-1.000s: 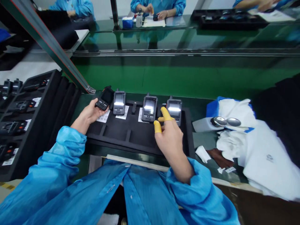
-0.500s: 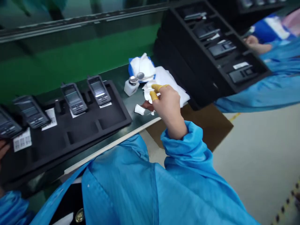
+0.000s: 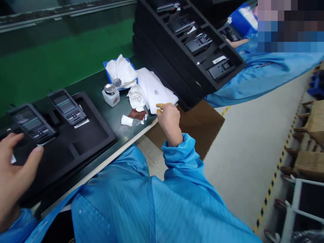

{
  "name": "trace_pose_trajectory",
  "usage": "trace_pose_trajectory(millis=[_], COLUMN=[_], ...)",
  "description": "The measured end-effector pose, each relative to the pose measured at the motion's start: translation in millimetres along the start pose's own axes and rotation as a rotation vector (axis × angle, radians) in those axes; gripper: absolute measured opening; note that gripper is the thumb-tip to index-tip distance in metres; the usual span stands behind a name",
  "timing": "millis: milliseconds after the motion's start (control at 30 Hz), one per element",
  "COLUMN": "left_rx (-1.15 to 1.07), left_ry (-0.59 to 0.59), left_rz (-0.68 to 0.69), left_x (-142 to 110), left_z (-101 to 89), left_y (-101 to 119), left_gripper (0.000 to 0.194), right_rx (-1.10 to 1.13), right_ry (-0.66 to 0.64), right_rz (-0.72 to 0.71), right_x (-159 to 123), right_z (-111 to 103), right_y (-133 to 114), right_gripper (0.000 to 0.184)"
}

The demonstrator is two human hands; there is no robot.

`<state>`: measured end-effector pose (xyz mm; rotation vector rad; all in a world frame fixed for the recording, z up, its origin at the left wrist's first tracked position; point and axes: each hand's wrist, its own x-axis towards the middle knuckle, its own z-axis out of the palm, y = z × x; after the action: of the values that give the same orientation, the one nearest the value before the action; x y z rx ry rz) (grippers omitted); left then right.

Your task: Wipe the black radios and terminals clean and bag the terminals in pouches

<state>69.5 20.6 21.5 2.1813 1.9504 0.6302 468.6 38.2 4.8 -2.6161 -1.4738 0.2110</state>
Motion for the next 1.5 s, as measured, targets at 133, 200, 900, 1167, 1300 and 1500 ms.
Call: trace_pose_trajectory(millis=[133, 200, 900, 1167, 1300, 1500], left_rx=[0.018, 0.037, 0.236, 0.227, 0.175, 0.110], left_ry=[-0.101, -0.128, -0.016, 0.006, -0.018, -0.024], left_rz=[-0.009, 0.006, 0.202, 0.230, 0.297, 0.288], left_x=[18, 21, 51, 18, 5, 3], left_z=[15.9, 23.7, 59.0, 53.3, 64.5, 77.8], left_y=[33, 41, 69, 63, 58, 52], left_gripper=[0.076, 0.075, 0.049, 0.036, 0.035, 0.037], right_rx=[0.003, -0.027, 0.119, 0.156, 0.193, 0.095], right_ry=[-0.045, -0.072, 0.327, 0.331, 0.258, 0.153], right_rz=[-0.162, -0.310, -0.893, -0.979, -1.136, -1.319], right_x=[13, 23, 57, 52, 37, 22], right_z=[17, 27, 12, 18, 17, 42], right_y=[-8, -14, -98, -119, -172, -234], right_gripper=[0.036, 0.037, 0.029, 0.029, 0.035, 0.040])
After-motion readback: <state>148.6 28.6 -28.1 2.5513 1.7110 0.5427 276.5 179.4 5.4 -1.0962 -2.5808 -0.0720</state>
